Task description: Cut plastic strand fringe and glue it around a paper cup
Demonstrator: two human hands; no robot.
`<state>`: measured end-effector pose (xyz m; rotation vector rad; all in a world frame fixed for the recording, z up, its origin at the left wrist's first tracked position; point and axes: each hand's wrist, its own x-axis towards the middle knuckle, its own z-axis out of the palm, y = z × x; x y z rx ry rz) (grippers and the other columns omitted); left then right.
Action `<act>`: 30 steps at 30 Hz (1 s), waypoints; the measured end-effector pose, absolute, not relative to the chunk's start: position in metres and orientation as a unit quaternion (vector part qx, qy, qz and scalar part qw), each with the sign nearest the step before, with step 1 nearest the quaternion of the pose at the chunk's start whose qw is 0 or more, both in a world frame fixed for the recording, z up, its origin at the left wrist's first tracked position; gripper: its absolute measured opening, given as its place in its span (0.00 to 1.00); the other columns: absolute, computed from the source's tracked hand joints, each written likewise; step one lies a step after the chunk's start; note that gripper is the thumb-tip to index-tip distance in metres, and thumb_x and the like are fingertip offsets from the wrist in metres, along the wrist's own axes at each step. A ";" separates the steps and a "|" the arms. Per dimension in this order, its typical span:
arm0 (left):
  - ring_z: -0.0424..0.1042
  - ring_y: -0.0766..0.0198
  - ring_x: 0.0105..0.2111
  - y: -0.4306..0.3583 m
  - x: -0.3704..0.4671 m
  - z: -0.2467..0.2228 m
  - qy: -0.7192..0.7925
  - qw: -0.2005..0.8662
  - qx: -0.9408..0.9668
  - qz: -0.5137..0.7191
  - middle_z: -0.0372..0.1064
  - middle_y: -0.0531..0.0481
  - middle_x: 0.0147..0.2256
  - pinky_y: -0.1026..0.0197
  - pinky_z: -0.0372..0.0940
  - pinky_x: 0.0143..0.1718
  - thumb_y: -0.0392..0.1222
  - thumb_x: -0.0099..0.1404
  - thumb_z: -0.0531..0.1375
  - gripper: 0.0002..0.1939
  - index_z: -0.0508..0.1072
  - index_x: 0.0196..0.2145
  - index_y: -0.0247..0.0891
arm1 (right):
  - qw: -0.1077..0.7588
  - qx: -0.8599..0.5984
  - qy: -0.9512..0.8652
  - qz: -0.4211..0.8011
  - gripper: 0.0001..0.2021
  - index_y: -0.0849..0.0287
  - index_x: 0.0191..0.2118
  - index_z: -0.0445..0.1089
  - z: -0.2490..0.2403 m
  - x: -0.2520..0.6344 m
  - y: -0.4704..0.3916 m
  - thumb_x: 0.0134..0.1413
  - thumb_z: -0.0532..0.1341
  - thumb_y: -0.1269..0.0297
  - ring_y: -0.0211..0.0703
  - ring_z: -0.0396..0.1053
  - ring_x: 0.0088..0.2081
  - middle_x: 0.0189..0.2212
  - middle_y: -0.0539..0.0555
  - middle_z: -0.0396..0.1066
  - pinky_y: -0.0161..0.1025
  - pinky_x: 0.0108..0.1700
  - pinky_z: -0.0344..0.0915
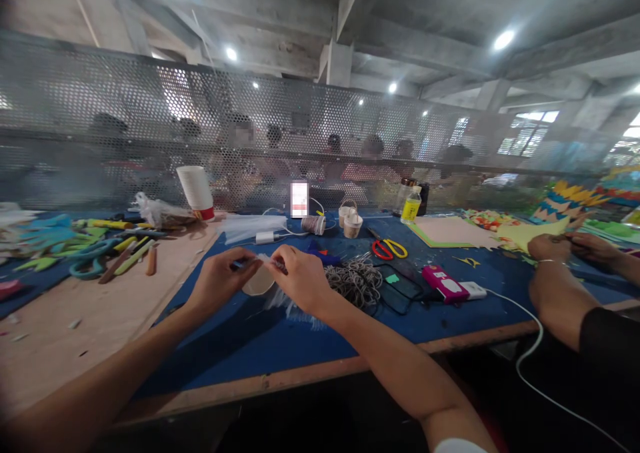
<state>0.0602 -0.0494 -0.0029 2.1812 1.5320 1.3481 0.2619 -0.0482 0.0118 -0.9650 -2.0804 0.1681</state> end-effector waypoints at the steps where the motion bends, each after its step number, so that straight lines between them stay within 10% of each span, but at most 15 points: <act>1: 0.73 0.60 0.31 -0.050 0.060 -0.002 0.510 0.071 0.728 0.452 0.77 0.49 0.32 0.62 0.62 0.33 0.47 0.65 0.59 0.12 0.78 0.34 0.39 | 0.411 -0.385 -0.822 0.088 0.08 0.56 0.38 0.70 0.012 0.261 -0.048 0.62 0.63 0.58 0.39 0.73 0.33 0.32 0.50 0.75 0.34 0.35 0.63; 12: 0.72 0.60 0.33 -0.052 0.057 0.003 0.513 0.014 0.726 0.458 0.76 0.48 0.35 0.60 0.63 0.35 0.42 0.65 0.57 0.09 0.77 0.34 0.39 | 0.356 -0.309 -0.791 0.390 0.09 0.57 0.45 0.69 0.022 0.260 -0.063 0.64 0.60 0.58 0.36 0.70 0.21 0.23 0.47 0.74 0.33 0.28 0.68; 30: 0.73 0.60 0.36 -0.052 0.054 0.008 0.481 -0.025 0.714 0.508 0.74 0.48 0.37 0.60 0.66 0.40 0.45 0.67 0.58 0.10 0.77 0.37 0.39 | 0.435 -0.448 -0.777 0.076 0.11 0.56 0.43 0.70 0.022 0.304 -0.009 0.68 0.55 0.56 0.40 0.74 0.34 0.32 0.51 0.76 0.35 0.38 0.65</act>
